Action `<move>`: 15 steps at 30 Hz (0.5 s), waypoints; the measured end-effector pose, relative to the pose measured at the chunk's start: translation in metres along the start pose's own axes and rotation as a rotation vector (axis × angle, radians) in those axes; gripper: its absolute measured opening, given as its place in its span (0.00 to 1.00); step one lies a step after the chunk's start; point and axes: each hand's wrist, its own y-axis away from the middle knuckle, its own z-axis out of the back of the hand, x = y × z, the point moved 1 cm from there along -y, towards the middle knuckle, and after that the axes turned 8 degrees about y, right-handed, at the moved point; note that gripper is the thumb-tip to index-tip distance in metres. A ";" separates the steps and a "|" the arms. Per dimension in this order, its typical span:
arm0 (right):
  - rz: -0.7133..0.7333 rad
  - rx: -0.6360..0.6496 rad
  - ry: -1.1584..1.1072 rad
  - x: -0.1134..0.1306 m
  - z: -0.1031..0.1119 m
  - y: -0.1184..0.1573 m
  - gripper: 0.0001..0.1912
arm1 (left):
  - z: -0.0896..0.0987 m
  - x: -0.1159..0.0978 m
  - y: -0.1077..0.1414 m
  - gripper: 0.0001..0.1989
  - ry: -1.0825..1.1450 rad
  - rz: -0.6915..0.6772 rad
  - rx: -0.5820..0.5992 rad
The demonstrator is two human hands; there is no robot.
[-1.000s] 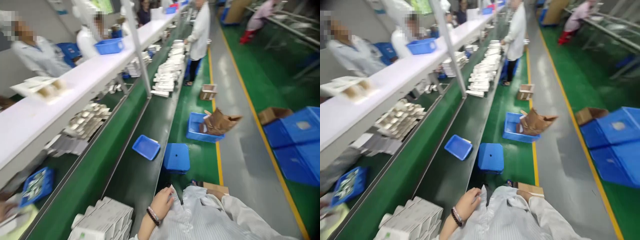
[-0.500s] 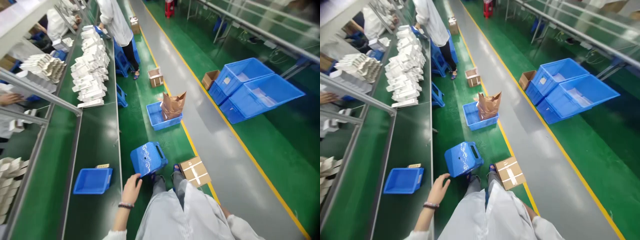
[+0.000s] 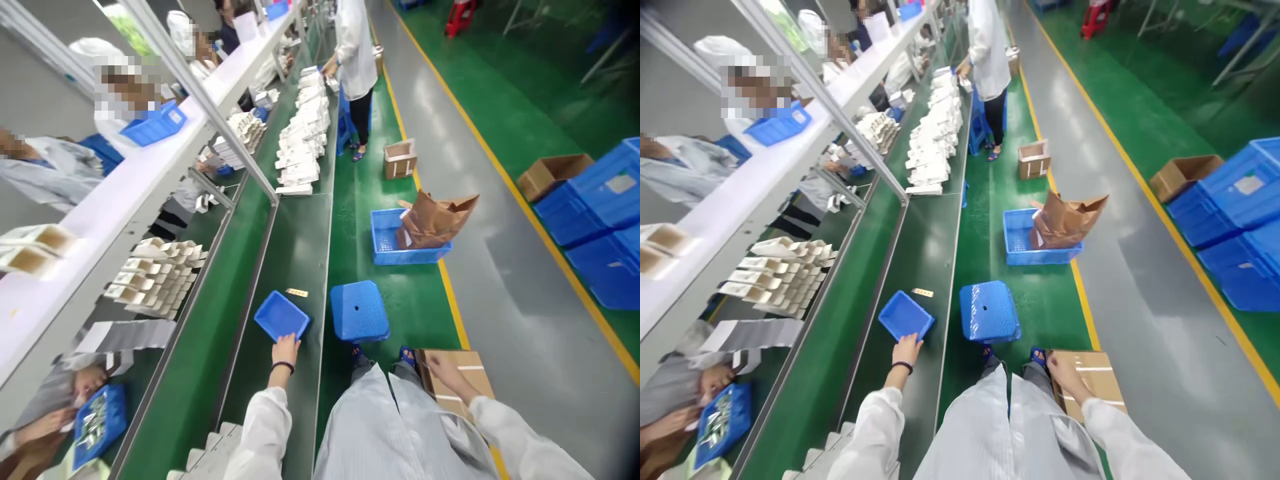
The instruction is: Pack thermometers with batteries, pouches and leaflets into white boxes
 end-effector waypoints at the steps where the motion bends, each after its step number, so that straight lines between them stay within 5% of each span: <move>1: 0.095 -0.002 0.045 0.037 -0.009 -0.017 0.11 | -0.005 0.013 0.012 0.11 0.000 0.018 0.008; 6: 0.523 0.015 0.284 0.236 -0.096 -0.083 0.05 | -0.031 0.066 0.079 0.15 0.047 0.130 0.028; 9: 0.639 -0.056 0.434 0.331 -0.156 -0.113 0.11 | -0.047 0.083 0.106 0.19 0.096 0.152 0.028; 12: 0.642 -0.177 0.570 0.390 -0.197 -0.144 0.18 | -0.062 0.091 0.128 0.23 0.235 0.146 -0.064; 15: 0.692 -0.216 0.675 0.414 -0.219 -0.161 0.14 | -0.073 0.086 0.154 0.20 0.499 0.054 0.030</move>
